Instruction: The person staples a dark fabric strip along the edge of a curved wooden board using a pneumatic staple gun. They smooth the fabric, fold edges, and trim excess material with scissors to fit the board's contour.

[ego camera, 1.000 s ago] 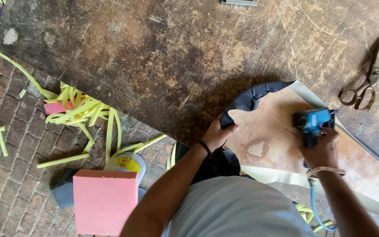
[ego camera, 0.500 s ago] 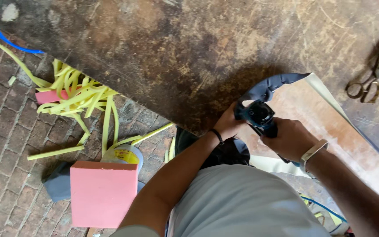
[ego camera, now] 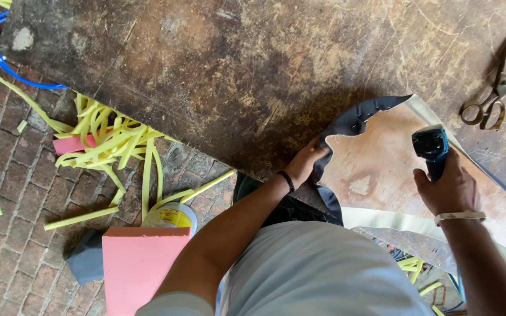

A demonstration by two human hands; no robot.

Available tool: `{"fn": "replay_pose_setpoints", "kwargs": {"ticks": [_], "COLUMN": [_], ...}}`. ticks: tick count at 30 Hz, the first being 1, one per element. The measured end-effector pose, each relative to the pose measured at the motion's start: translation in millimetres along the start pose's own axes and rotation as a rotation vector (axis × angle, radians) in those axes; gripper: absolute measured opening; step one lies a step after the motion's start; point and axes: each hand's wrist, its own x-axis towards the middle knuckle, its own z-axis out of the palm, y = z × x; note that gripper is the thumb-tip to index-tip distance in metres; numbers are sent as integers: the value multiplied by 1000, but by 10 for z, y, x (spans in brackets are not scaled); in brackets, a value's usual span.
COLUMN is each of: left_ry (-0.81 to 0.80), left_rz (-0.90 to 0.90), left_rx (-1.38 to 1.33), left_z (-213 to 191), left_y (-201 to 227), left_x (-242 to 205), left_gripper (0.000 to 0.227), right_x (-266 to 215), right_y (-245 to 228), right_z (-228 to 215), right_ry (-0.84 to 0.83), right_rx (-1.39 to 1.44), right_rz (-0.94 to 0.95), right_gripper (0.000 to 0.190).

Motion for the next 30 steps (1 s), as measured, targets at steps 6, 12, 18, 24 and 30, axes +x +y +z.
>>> {"fn": "replay_pose_setpoints", "kwargs": {"ticks": [6, 12, 18, 24, 30], "left_ry": [104, 176, 293, 365, 434], "left_rz": [117, 125, 90, 222, 548], "left_rx": [290, 485, 437, 683, 996], "left_z": [-157, -116, 5, 174, 232], "left_y": [-83, 17, 130, 224, 306], "left_x": [66, 127, 42, -62, -55], "left_gripper": [52, 48, 48, 53, 43], "right_x": [-45, 139, 640, 570, 653], "right_y": [110, -1250, -1888, -1470, -1236], "right_z": [552, 526, 673, 868, 1105], "right_ry": [370, -627, -422, -474, -460], "right_rx": [-119, 1019, 528, 1234, 1212], "right_rz": [-157, 411, 154, 15, -162], "right_gripper": [72, 40, 59, 34, 37]}}
